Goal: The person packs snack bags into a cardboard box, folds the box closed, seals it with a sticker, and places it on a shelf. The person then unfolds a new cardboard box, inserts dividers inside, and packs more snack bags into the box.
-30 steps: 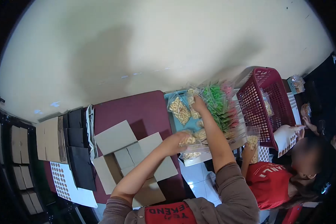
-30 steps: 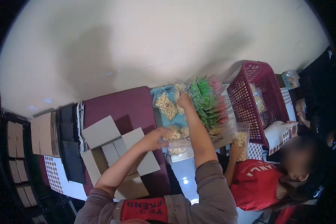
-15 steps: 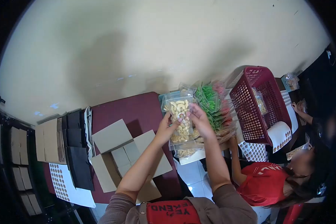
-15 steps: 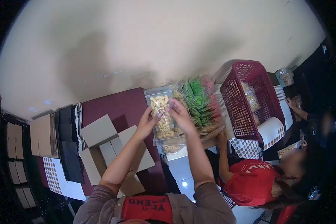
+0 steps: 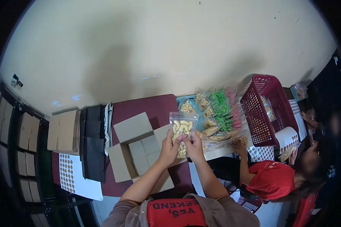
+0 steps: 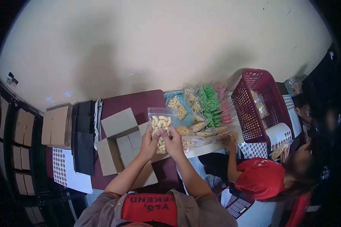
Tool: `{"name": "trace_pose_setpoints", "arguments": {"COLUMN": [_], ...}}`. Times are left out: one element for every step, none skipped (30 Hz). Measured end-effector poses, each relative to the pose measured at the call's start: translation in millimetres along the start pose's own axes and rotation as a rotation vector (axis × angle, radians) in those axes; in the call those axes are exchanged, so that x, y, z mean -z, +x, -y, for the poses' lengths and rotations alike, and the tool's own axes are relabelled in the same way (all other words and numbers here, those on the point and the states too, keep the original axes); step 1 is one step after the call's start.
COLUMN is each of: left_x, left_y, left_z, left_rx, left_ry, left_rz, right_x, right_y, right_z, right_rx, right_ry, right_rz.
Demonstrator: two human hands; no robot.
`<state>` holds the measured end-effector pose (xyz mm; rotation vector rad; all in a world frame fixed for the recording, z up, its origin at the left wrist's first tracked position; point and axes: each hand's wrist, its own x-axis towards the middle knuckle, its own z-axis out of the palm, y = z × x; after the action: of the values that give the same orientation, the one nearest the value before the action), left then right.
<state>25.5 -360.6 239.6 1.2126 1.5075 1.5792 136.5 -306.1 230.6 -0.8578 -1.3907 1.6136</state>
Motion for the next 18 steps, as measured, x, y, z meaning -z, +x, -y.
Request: {"name": "trace_pose_setpoints", "arguments": {"left_x": [9.9,17.8,21.8,24.6,26.2,28.5,32.0,33.7,34.8,35.6,36.2,37.0,38.2,38.8,39.4,39.9,40.8,41.8], "left_y": [-8.4,-16.1,-24.6,-31.7,-38.6,-44.7,-49.6,-55.0,-59.0,-60.5,-61.7,-63.5,-64.9,-66.3,-67.1,-67.9,-69.2,-70.2], "left_z": [-4.5,-8.9,-6.8,-6.1,-6.6,-9.8,-16.5,-19.1,-20.9,-22.0,-22.1,-20.8,-19.7,-19.4,-19.1,-18.8,-18.8,-18.7], "left_rx": [0.007,0.014,-0.012,-0.03,-0.046,-0.061,-0.058,-0.05,-0.043,-0.04,-0.051,-0.059,-0.067,-0.066,-0.065,-0.064,-0.069,-0.074], "left_ry": [0.009,0.018,0.024,0.014,0.004,-0.009,0.009,0.008,0.005,0.001,-0.007,-0.013,-0.018,-0.019,-0.02,-0.021,-0.029,-0.038], "left_rz": [0.001,0.002,-0.043,-0.067,-0.088,-0.106,-0.084,-0.071,-0.06,-0.049,-0.04,-0.03,-0.02,-0.023,-0.027,-0.029,-0.025,-0.023], "right_x": [-9.3,-18.0,-25.4,-30.9,-35.0,-38.1,-38.8,-38.9,-38.5,-38.4,-38.9,-39.8,-41.2,-41.6,-41.6,-41.3,-40.0,-41.1], "right_y": [-7.7,-15.5,-23.0,-28.9,-35.4,-42.2,-46.6,-53.0,-58.1,-61.2,-64.3,-67.5,-70.1,-71.3,-70.7,-70.8,-72.0,-73.8], "right_z": [3.8,7.7,11.3,14.2,16.9,19.4,15.2,13.3,12.8,14.2,17.3,20.3,22.3,20.6,16.6,14.3,14.2,13.6], "right_rx": [0.018,0.037,0.045,0.073,0.101,0.127,0.132,0.132,0.134,0.138,0.15,0.158,0.167,0.174,0.182,0.191,0.151,0.146], "right_ry": [-0.019,-0.039,-0.049,-0.054,-0.06,-0.066,-0.082,-0.101,-0.121,-0.142,-0.157,-0.17,-0.181,-0.171,-0.161,-0.151,-0.178,-0.18], "right_rz": [0.01,0.02,0.029,0.04,0.047,0.051,0.036,0.03,0.025,0.021,0.015,0.009,0.003,0.006,0.009,0.012,0.029,0.024]}}
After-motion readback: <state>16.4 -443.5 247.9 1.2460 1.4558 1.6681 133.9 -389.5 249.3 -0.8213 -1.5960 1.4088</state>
